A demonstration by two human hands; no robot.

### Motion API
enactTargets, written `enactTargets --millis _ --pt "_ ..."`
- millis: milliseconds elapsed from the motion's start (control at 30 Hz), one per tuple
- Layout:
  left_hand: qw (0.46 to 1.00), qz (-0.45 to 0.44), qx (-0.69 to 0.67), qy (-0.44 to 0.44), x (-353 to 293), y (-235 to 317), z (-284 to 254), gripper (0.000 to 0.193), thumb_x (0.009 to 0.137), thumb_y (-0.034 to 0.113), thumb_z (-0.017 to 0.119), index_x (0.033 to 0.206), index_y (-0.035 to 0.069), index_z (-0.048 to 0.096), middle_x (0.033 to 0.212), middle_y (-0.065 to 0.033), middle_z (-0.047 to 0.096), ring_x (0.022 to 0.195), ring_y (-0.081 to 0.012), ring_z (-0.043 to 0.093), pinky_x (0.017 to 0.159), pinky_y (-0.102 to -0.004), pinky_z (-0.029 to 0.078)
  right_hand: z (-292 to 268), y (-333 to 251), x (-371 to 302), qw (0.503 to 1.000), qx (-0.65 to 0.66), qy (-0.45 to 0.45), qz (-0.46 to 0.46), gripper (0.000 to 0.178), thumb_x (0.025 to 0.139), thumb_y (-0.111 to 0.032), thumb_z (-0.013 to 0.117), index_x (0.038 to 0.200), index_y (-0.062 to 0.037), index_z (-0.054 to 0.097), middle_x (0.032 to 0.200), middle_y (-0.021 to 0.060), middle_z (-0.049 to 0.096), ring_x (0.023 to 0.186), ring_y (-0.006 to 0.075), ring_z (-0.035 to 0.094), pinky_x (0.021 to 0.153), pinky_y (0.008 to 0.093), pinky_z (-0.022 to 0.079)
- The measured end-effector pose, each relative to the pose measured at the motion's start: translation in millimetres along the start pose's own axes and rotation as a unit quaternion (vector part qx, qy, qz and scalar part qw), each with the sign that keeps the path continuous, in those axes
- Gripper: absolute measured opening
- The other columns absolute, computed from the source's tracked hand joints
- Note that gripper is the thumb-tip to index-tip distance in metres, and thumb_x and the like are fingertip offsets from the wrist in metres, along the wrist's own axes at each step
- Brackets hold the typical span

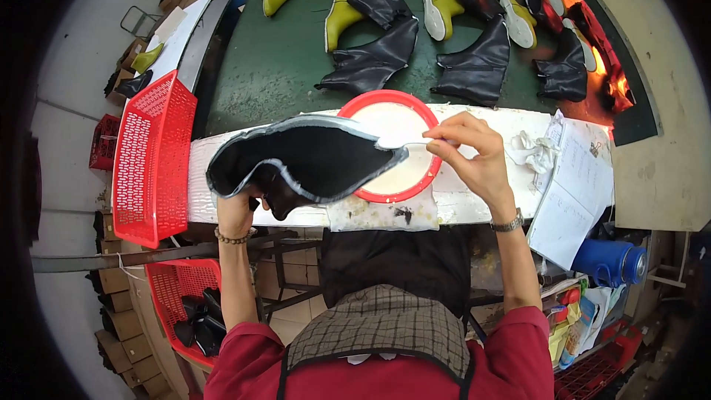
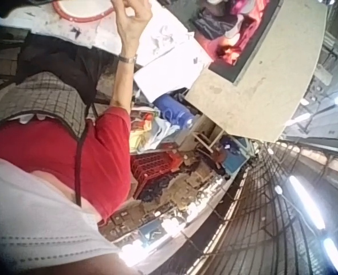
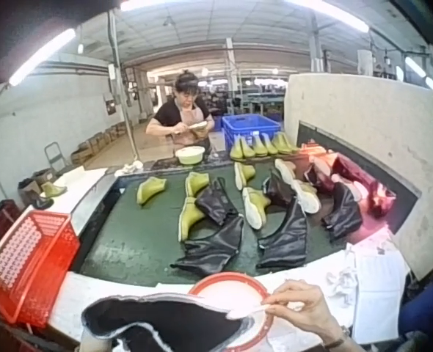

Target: Applying glue to the interior and edges of black shoe upper components using a small brush and a bowl of glue.

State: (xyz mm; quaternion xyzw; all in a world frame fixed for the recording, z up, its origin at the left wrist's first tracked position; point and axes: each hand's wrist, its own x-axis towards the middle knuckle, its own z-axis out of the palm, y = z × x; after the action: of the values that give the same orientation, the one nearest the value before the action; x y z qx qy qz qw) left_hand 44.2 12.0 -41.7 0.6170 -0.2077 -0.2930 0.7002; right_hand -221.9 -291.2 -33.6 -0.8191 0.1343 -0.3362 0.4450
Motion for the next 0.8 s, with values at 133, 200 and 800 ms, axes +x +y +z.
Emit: enactTargets --millis 133,200,800 --pt "0.995 -0.059 0.007 0.08 -1 -3 -17 0.024 0.067 -0.015 0.049 0.086 -0.009 0.063 0.072 -0.0142 0.063 0.059 -0.0257 0.066 0.048 -0.0364 0.056 10 14 -1 0.995 0.065 0.061 0.051 0.015 0.092 -0.003 0.071 0.106 0.0008 0.075 0.093 0.0035 0.068 0.076 0.0077 0.058 0.068 0.0201 0.044" --pt "0.987 -0.108 -0.055 0.108 8 6 -11 0.016 0.068 -0.016 0.05 0.078 -0.008 0.06 0.073 -0.0142 0.063 0.059 -0.0263 0.066 0.055 -0.0388 0.061 3 30 -6 0.975 0.109 0.098 0.17 0.024 0.103 -0.017 0.06 0.11 0.0047 0.068 0.089 0.0009 0.064 0.069 0.0048 0.052 0.062 0.0206 0.042" --pt "0.735 0.292 0.573 0.213 324 -77 -44 0.076 0.076 -0.007 0.069 0.143 0.018 0.045 0.145 -0.02 0.046 0.136 -0.0398 0.044 0.105 -0.0482 0.048 35 100 -50 0.938 0.139 0.177 0.263 0.016 0.106 -0.02 0.057 0.106 -0.0043 0.062 0.066 -0.0083 0.048 0.049 -0.0008 0.036 0.042 0.0183 0.025"
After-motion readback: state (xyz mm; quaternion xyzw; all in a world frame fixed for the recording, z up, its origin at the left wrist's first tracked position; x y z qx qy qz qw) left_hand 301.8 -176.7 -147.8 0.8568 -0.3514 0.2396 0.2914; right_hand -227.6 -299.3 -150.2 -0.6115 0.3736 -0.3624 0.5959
